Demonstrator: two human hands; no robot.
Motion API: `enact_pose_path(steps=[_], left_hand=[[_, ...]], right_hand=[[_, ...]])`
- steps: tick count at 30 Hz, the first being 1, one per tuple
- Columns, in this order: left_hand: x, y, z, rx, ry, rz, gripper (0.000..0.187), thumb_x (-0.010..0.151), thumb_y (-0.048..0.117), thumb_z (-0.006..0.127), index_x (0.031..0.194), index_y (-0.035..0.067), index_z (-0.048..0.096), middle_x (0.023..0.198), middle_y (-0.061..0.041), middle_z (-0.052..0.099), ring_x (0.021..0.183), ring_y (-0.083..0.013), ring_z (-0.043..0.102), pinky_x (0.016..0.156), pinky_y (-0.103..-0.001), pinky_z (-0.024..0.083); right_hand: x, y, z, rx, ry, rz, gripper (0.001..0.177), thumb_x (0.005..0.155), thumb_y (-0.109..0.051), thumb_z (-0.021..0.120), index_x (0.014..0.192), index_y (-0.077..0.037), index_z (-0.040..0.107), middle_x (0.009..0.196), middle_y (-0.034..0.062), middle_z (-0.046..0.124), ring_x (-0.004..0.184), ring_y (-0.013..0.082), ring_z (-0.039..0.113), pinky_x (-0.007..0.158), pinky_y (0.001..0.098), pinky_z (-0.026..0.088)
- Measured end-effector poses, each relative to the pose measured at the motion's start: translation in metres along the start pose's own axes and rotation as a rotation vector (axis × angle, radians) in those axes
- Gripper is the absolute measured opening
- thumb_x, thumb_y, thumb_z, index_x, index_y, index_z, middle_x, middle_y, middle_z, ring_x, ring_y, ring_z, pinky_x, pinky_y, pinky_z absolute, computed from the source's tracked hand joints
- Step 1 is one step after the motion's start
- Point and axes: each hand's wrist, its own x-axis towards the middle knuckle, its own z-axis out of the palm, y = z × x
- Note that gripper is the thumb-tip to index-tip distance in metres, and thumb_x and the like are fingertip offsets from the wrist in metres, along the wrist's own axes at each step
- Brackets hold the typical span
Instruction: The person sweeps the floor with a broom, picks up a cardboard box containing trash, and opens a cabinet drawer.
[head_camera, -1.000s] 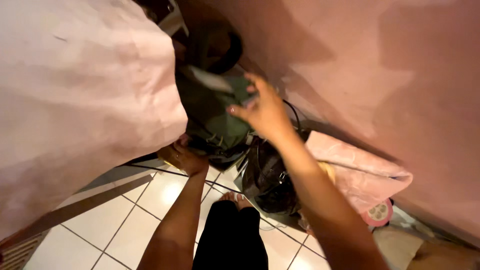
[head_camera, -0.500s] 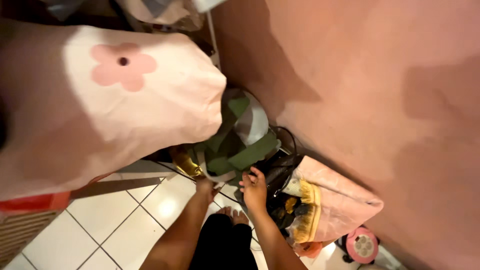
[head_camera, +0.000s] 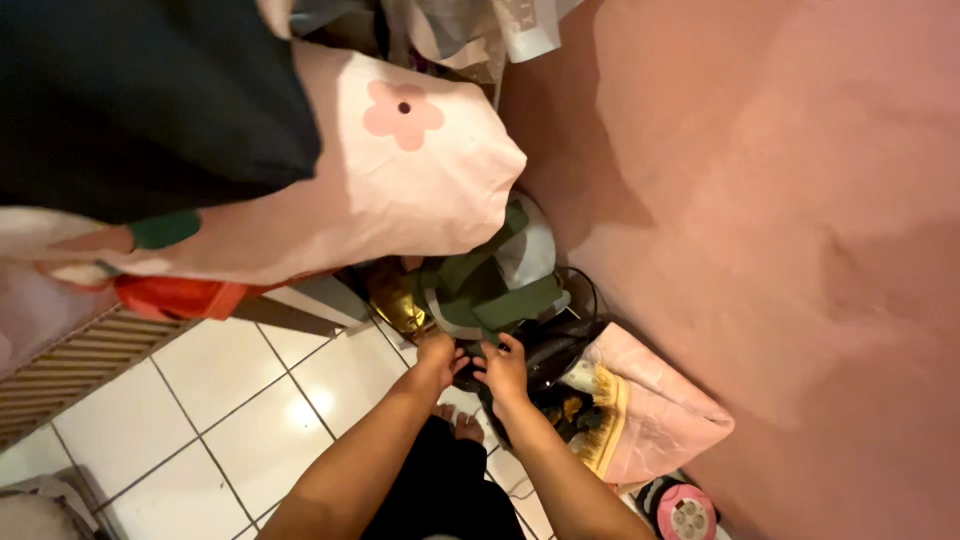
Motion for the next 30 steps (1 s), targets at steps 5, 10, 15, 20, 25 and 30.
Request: enact_pose_path(steps=[5,10,15,20,25,30], left_hand=[[-0.014,0.006,-0.04,-0.008,-0.043,0.043,0.028,0.091,0.015,0.056,0.118,0.017,0.061,0.103,-0.007,0.059,0.088,-0.0237,0.054,0.077,-0.05,0.054],[-0.005,0.019,-0.061,0.099,-0.063,-0.044,0.031,0.094,0.026,0.055,0.123,0.02,0.064,0.113,-0.006,0.062,0.104,-0.0261,0.051,0.08,-0.046,0.045],[-0.008,0.012,-0.072,0.269,-0.098,-0.033,0.049,0.089,0.028,0.073,0.132,0.01,0.058,0.13,-0.008,0.059,0.118,-0.0277,0.055,0.088,-0.051,0.049],[-0.022,0.003,-0.08,0.392,-0.053,-0.05,0.059,0.09,0.036,0.065,0.144,0.014,0.05,0.143,-0.01,0.052,0.123,-0.0284,0.054,0.092,-0.052,0.047],[-0.018,0.003,-0.106,0.472,-0.015,-0.049,0.061,0.092,0.037,0.066,0.144,0.007,0.05,0.143,-0.014,0.057,0.121,-0.0315,0.061,0.096,-0.054,0.05],[-0.013,0.003,-0.13,0.451,0.029,-0.103,0.058,0.094,0.034,0.065,0.145,0.01,0.05,0.142,-0.015,0.057,0.117,-0.0331,0.063,0.098,-0.054,0.05]], right_hand=[[-0.01,0.02,-0.002,-0.125,-0.126,0.056,0.065,0.09,-0.021,0.069,0.146,-0.011,0.04,0.114,0.0131,0.068,0.087,0.0207,0.069,0.069,0.0353,0.056],[-0.015,0.075,-0.043,-0.309,-0.193,0.133,0.059,0.092,-0.027,0.07,0.142,-0.011,0.046,0.107,0.0114,0.071,0.083,0.0194,0.072,0.062,0.0343,0.053],[-0.013,0.134,-0.123,-0.483,-0.218,0.267,0.039,0.092,-0.034,0.066,0.124,-0.012,0.064,0.093,0.0037,0.073,0.073,0.0153,0.071,0.058,0.0319,0.053],[-0.029,0.171,-0.197,-0.469,-0.063,0.335,0.034,0.092,-0.035,0.065,0.116,-0.011,0.067,0.09,0.0048,0.072,0.071,0.0182,0.07,0.057,0.0347,0.052],[-0.06,0.189,-0.239,-0.48,0.021,0.444,0.032,0.092,-0.034,0.067,0.109,-0.007,0.068,0.087,0.0077,0.07,0.069,0.0197,0.069,0.055,0.0356,0.049],[-0.072,0.201,-0.249,-0.278,0.054,0.502,0.03,0.093,-0.03,0.067,0.111,-0.006,0.065,0.096,0.0123,0.069,0.078,0.0251,0.07,0.062,0.0393,0.053]])
